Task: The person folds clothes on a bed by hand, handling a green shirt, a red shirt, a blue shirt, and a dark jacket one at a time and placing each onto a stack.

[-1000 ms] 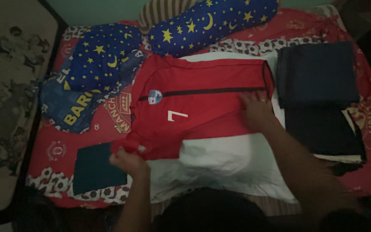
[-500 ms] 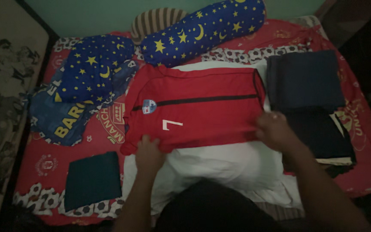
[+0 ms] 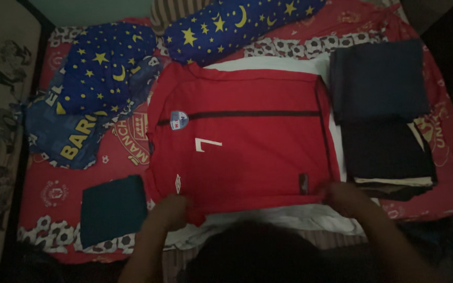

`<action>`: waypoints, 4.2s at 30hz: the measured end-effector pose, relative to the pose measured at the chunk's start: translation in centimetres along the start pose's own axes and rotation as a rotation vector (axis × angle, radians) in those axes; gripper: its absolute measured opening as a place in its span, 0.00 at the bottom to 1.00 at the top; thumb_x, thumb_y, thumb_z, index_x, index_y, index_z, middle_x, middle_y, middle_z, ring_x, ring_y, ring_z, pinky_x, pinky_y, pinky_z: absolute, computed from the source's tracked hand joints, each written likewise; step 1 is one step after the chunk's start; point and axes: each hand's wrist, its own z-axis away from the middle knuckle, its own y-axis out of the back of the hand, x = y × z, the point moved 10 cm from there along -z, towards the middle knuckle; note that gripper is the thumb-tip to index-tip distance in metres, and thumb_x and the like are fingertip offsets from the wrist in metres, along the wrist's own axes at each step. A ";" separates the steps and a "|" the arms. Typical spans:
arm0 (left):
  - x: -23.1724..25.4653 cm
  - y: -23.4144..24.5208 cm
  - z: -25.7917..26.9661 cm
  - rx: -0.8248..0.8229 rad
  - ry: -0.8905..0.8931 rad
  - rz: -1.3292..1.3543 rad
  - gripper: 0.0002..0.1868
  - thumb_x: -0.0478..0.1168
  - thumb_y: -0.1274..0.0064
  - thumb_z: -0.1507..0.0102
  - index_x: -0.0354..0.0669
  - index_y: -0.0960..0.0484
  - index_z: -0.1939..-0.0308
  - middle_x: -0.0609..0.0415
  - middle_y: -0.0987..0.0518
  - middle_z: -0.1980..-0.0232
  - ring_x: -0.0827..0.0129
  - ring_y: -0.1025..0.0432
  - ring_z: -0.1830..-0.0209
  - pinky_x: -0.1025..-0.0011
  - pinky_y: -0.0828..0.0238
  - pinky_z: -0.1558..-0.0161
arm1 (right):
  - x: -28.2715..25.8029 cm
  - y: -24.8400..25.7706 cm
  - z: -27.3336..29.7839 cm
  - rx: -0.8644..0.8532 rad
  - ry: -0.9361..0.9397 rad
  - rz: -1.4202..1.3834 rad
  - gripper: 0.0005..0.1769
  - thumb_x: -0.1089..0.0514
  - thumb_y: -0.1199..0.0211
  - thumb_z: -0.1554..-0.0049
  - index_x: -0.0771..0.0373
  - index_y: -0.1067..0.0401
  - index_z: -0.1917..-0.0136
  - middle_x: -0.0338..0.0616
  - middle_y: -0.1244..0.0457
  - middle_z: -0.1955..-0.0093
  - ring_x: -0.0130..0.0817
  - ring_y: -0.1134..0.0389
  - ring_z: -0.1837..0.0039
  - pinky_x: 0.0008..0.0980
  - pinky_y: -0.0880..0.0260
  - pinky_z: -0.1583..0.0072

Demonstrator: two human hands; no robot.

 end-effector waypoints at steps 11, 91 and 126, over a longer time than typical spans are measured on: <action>-2.7 15.1 2.7 0.488 0.030 0.177 0.37 0.28 0.38 0.52 0.53 0.23 0.38 0.42 0.22 0.40 0.48 0.28 0.39 0.57 0.30 0.39 | 4.3 10.2 0.5 0.409 -0.283 -0.338 0.19 0.56 0.37 0.43 0.58 0.23 0.38 0.53 0.28 0.48 0.46 0.24 0.48 0.46 0.23 0.44; 1.9 11.2 -2.3 1.039 -0.263 0.140 0.30 0.54 0.30 0.53 0.42 0.16 0.52 0.41 0.25 0.45 0.48 0.33 0.42 0.48 0.38 0.40 | -4.8 12.3 -3.8 0.752 -0.070 -0.522 0.58 0.51 0.22 0.55 0.60 0.51 0.21 0.59 0.52 0.22 0.52 0.47 0.23 0.46 0.42 0.30; 5.8 13.6 -1.7 0.897 -0.262 0.186 0.27 0.50 0.34 0.48 0.43 0.21 0.49 0.46 0.25 0.44 0.54 0.30 0.43 0.53 0.34 0.41 | -3.4 19.4 -0.5 0.561 0.031 -1.805 0.42 0.65 0.40 0.47 0.52 0.43 0.20 0.52 0.37 0.30 0.37 0.27 0.41 0.32 0.24 0.46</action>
